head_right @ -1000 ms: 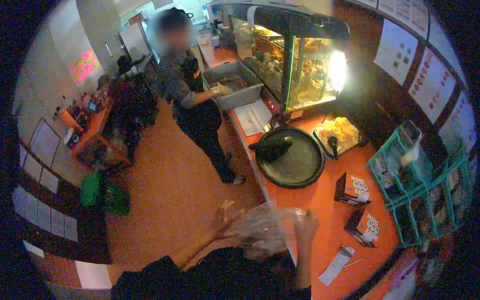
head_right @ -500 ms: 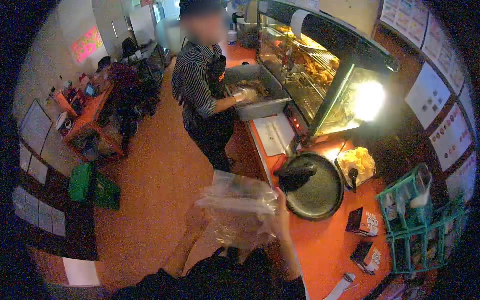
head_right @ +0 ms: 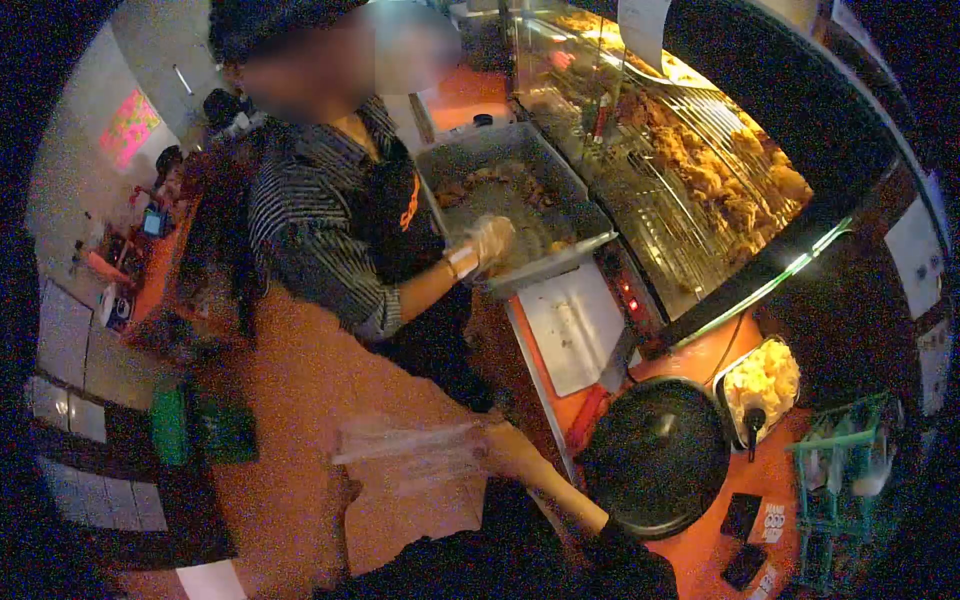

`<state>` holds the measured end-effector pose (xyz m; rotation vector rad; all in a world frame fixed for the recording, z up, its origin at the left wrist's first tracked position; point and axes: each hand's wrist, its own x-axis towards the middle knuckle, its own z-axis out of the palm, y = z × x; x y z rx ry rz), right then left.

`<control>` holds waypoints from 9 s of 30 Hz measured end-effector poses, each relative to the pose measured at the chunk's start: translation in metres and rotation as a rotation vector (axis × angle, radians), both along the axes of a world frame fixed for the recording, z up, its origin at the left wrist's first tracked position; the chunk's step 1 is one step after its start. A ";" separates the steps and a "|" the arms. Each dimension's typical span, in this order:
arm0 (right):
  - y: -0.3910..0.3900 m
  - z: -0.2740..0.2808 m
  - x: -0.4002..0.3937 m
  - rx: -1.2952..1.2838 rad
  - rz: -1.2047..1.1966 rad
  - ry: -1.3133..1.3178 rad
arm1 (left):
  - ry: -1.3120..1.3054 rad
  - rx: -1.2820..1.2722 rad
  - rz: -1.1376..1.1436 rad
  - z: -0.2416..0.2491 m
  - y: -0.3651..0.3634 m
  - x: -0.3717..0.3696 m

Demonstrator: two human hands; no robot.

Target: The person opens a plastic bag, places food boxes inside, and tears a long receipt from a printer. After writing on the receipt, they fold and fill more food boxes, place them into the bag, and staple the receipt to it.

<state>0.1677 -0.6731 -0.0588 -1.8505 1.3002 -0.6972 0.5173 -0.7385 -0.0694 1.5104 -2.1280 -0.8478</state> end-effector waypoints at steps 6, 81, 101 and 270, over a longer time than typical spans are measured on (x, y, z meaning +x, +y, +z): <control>-0.064 -0.007 -0.025 0.082 -0.303 0.335 | 0.225 0.679 0.039 0.024 -0.060 -0.088; 0.316 0.049 -0.098 0.386 -1.220 0.232 | 0.596 1.312 -2.050 0.222 0.027 -0.180; -0.207 0.057 0.145 0.468 -0.019 -0.016 | 0.553 -0.647 -1.766 0.418 -0.210 0.215; -2.530 -0.029 0.439 -0.015 0.741 0.013 | 0.432 -0.386 1.835 -0.045 -2.333 0.083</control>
